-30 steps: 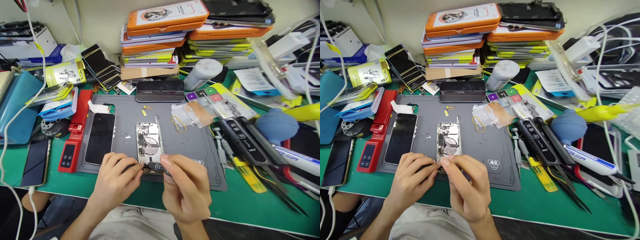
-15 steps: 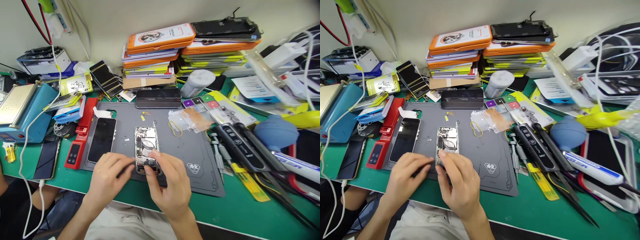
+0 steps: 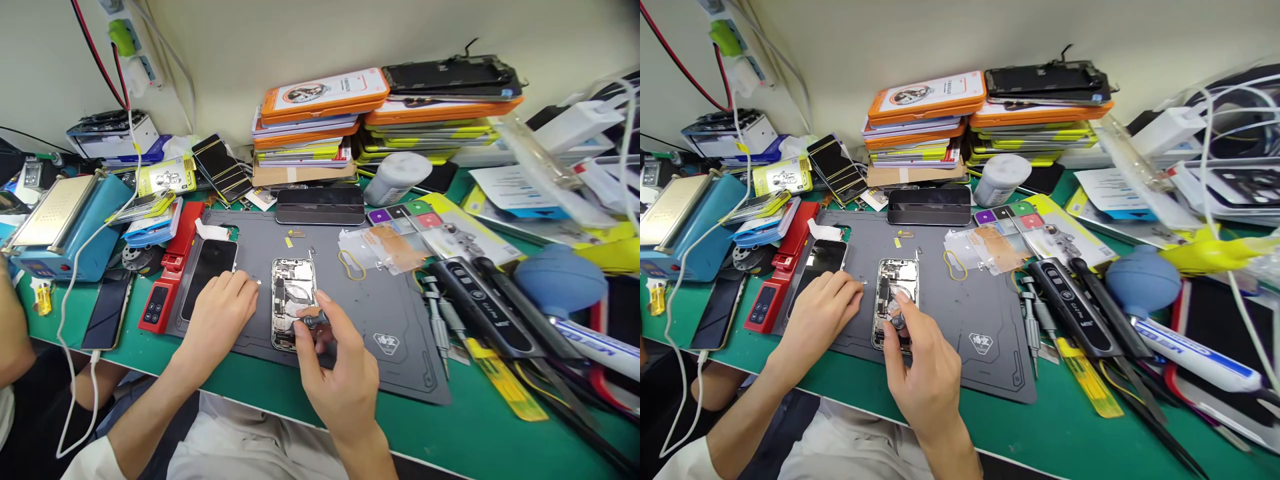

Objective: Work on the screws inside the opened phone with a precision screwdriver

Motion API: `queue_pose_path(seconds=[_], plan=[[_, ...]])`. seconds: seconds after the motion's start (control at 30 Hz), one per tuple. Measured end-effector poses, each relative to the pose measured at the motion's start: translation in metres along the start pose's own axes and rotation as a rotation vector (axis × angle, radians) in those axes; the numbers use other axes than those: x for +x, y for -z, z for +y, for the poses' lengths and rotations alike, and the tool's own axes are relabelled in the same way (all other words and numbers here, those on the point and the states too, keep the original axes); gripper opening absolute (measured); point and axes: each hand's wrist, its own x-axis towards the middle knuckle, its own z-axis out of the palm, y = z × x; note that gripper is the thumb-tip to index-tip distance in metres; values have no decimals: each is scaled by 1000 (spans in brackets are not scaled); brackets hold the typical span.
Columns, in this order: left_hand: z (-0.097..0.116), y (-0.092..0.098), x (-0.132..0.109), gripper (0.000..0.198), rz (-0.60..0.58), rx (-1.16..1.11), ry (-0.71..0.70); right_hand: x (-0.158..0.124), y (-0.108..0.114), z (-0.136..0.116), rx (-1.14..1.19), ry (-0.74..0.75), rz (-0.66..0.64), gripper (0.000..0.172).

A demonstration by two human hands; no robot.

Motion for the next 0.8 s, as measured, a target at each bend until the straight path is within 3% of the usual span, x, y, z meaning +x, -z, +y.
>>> queue_pose_path(seconds=[0.1,0.23,0.37,0.47,0.57,0.67,0.8], plan=[[7,9,-3,11,-29,-206,108,-3,0,0,17,-5,6,75],[23,18,-24,28,-136,-1013,493,-6,3,-2,240,-117,110,74],[39,11,-42,39,-228,-1633,651,-3,8,-5,510,-272,308,70],[45,3,-43,39,-281,-1837,752,1,11,-7,644,-396,274,62],[48,3,-38,43,-229,-1965,853,2,13,-10,726,-496,203,53],[49,5,-35,39,-146,-2032,934,1,13,-12,749,-470,208,52],[50,5,-33,34,-142,-2134,942,-2,12,-13,702,-401,244,54]])
